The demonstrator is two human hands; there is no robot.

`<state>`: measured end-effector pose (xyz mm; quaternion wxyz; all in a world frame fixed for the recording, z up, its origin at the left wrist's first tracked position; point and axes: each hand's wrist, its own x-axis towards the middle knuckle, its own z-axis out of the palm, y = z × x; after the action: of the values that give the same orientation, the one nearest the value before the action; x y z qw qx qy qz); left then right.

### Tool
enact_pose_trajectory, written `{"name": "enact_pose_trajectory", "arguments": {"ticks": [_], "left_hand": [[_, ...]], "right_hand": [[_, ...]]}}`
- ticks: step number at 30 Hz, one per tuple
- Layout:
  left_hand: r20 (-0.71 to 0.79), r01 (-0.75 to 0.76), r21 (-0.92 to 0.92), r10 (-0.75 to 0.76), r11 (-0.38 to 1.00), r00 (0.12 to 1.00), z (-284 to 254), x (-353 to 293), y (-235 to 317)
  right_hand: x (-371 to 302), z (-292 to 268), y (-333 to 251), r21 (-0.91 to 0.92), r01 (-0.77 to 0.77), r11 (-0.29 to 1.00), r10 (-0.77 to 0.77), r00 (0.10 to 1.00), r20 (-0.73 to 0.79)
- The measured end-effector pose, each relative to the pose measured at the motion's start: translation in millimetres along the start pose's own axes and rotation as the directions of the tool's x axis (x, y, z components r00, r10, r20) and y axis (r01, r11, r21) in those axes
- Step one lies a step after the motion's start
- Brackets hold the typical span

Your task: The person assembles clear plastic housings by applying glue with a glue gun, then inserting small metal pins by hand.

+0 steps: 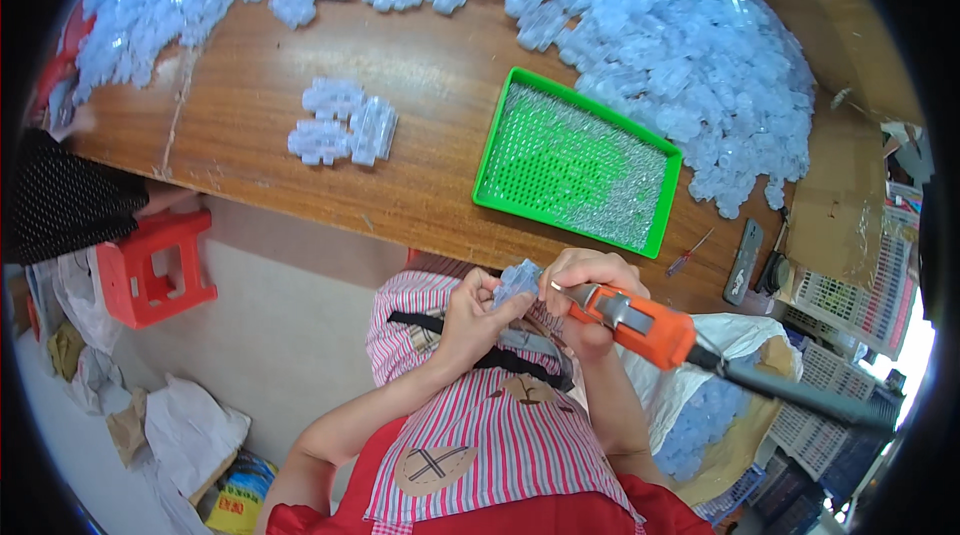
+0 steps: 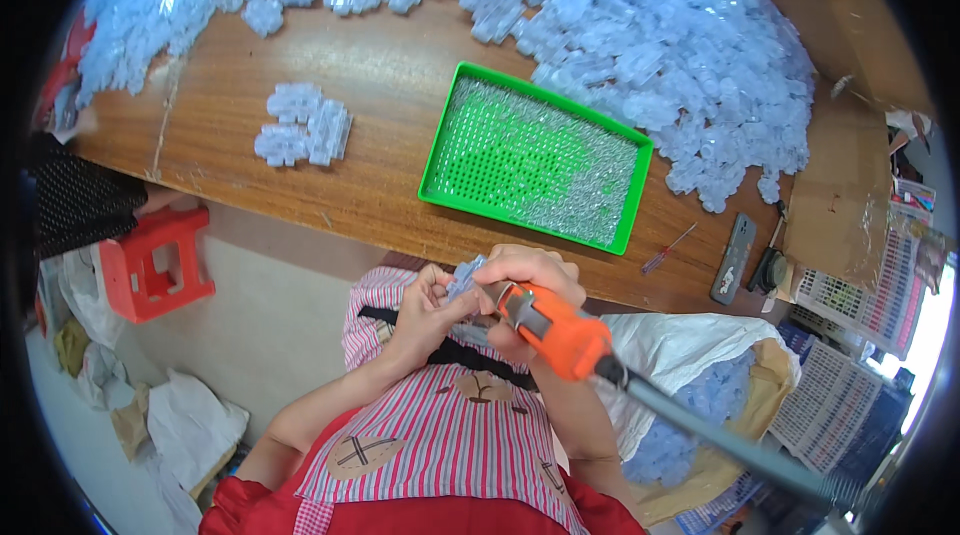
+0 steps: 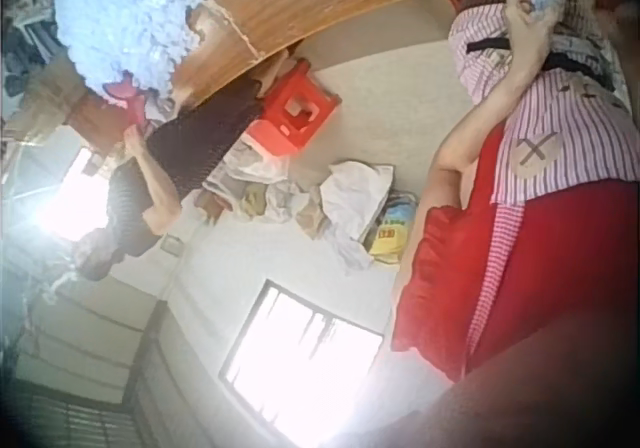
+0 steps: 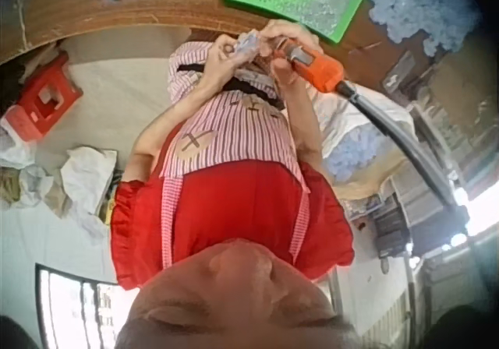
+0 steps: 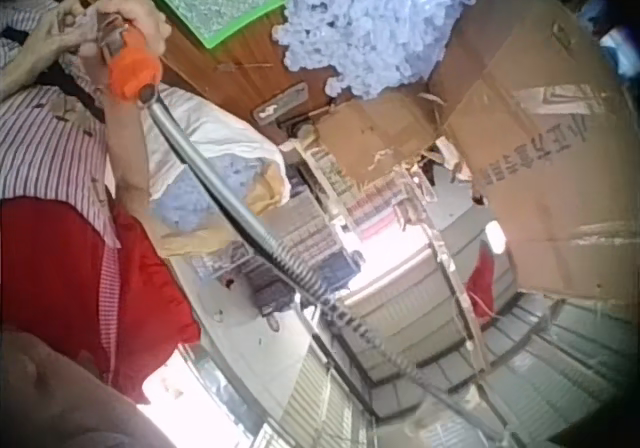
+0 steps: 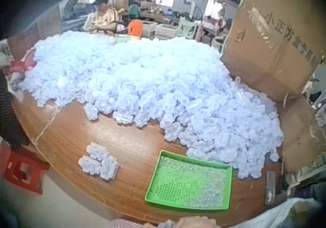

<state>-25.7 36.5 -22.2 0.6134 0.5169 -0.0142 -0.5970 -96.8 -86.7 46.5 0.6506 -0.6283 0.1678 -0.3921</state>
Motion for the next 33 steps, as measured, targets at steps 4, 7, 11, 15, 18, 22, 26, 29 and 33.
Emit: {"name": "enact_pose_trajectory", "arguments": {"ticks": [4,7,11,15,18,22,26,29,33], "left_hand": [[0.025,0.141,0.12,-0.145,0.983,0.989,-1.1,-2.2,16.6],[0.306,0.288,0.073,-0.297,0.955,0.905,-1.6,-7.6,45.0],[0.548,0.279,0.021,-0.245,0.96,0.8,7.6,-1.6,72.6],[0.678,0.304,-0.036,-0.201,0.952,0.707,26.0,9.4,90.7],[0.726,0.28,-0.005,-0.189,0.96,0.661,39.6,18.6,99.0],[0.779,0.243,-0.01,-0.145,0.97,0.61,56.1,29.0,107.9],[0.793,0.223,0.033,-0.162,0.974,0.588,70.5,35.2,112.0],[0.814,0.102,0.052,-0.101,0.993,0.573,81.0,35.5,113.3],[0.749,0.037,0.192,-0.17,0.981,0.641,79.2,36.2,112.6]], "right_hand": [[24.1,-5.9,-29.8,0.202,-0.122,0.972,0.136,0.989,-0.055],[45.8,-23.0,-45.2,0.198,0.024,0.98,0.007,0.988,-0.155],[72.3,-48.0,-58.6,-0.166,-0.064,0.984,0.008,0.948,-0.319],[73.2,-76.7,-49.5,-0.274,-0.137,0.952,0.042,0.944,-0.328],[69.4,-88.3,-56.7,-0.443,-0.088,0.892,-0.008,0.977,-0.211],[39.5,-73.9,-73.5,-0.776,-0.157,0.611,-0.207,0.914,-0.348],[-2.9,-63.9,-100.4,-0.63,-0.136,0.765,-0.047,0.963,-0.266],[-12.8,-54.7,-111.3,-0.722,-0.062,0.69,-0.075,0.985,-0.156],[-15.5,-45.0,-105.1,-0.754,-0.054,0.654,-0.135,0.973,-0.187]]}}
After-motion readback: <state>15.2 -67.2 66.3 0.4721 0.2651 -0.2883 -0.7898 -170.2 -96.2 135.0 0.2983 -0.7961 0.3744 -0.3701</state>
